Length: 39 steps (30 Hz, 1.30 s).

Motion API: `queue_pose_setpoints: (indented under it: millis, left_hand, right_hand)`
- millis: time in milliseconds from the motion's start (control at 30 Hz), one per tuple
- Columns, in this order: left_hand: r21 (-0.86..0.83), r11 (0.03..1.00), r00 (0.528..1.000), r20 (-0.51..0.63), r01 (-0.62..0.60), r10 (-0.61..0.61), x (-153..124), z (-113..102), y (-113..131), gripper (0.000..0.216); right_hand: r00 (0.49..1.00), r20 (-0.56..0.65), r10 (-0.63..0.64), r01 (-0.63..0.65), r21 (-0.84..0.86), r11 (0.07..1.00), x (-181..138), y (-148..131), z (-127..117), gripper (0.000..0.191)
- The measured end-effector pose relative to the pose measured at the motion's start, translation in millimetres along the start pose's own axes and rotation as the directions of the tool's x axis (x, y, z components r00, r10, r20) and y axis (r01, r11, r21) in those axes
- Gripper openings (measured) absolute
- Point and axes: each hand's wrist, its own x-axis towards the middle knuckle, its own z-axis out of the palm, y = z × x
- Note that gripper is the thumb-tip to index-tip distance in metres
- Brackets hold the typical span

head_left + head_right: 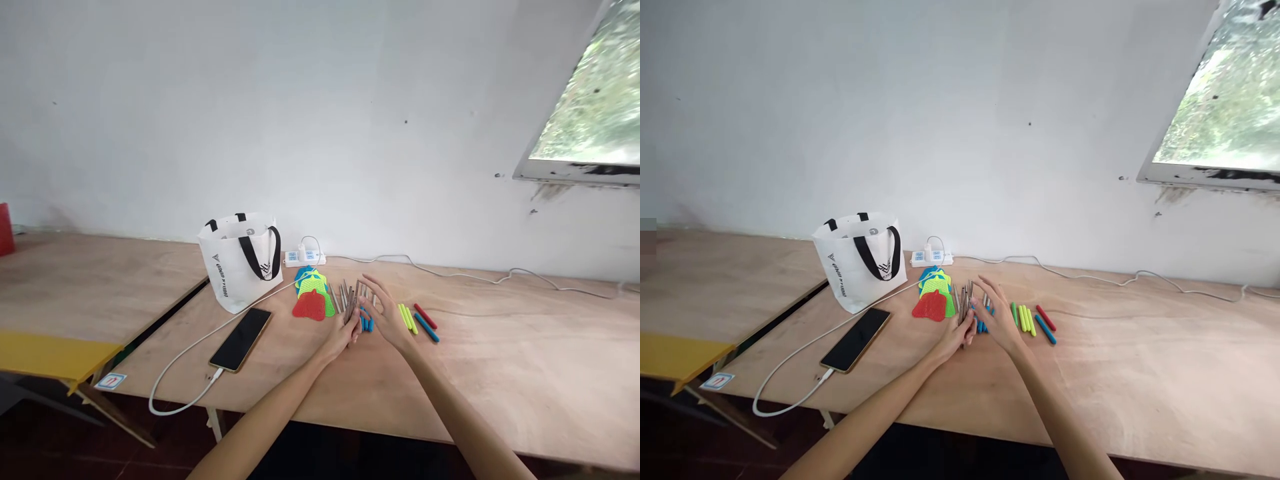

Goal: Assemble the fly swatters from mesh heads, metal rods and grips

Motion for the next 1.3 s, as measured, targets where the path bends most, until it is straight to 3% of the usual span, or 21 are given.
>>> queue_pose_setpoints:
  millis: [167, 267, 500, 667, 800, 900, 1000, 1100, 1167, 1300]
  left_hand:
    - [-0.003, 1.000, 0.997, 0.079, 0.000, 0.001, -1.7, 0.0, 3.8, 0.067]
    - [-0.049, 0.999, 0.997, 0.073, 0.002, 0.001, -3.4, 2.5, 4.0, 0.066]
    - [-0.052, 0.998, 0.996, 0.080, 0.038, -0.034, -1.9, 1.7, -2.7, 0.063]
    - [-0.071, 0.997, 0.996, 0.091, 0.011, -0.004, 0.1, 1.0, -5.1, 0.066]
    - [-0.095, 0.995, 0.997, 0.066, 0.034, -0.028, -0.3, 3.1, -4.5, 0.059]
    - [-0.132, 0.991, 0.999, -0.003, 0.035, -0.035, 1.2, 1.9, -3.8, 0.055]
    - [-0.122, 0.992, 0.983, -0.184, -0.008, -0.015, 8.4, -7.2, -1.3, 0.058]
    - [-0.007, 1.000, 0.926, -0.377, -0.014, 0.010, 24.2, -25.7, 3.6, 0.054]
    - [0.058, 0.998, 0.896, -0.445, 0.022, 0.006, 38.4, -39.8, 6.5, 0.046]
    - [0.187, 0.967, 0.854, -0.517, 0.175, -0.054, 67.6, -56.2, 5.3, 0.031]
  right_hand:
    - [0.980, 0.165, -0.107, 0.103, 0.034, 0.994, 20.7, 0.6, -13.7, 0.027]
    - [0.962, 0.237, -0.133, 0.115, 0.088, 0.990, 31.4, -3.2, -19.4, 0.025]
    - [0.967, 0.221, -0.124, 0.116, 0.047, 0.992, 43.4, -16.0, -25.3, 0.025]
    - [0.982, 0.187, -0.038, 0.029, 0.050, 0.998, 42.7, -18.3, -26.1, 0.028]
    - [0.987, 0.158, 0.033, -0.060, 0.167, 0.984, 38.7, -10.1, -16.6, 0.033]
    - [0.982, 0.131, 0.138, -0.173, 0.314, 0.934, 28.3, 7.2, -3.5, 0.046]
    - [0.960, 0.097, 0.261, -0.278, 0.310, 0.909, 7.1, 33.5, 9.9, 0.056]
    - [0.948, -0.042, 0.317, -0.313, 0.073, 0.947, -18.4, 61.3, 18.7, 0.055]
    - [0.956, -0.106, 0.273, -0.287, -0.154, 0.945, -31.9, 75.0, 21.6, 0.049]
    - [0.973, -0.082, 0.217, -0.232, -0.282, 0.931, -43.7, 85.2, 24.1, 0.037]
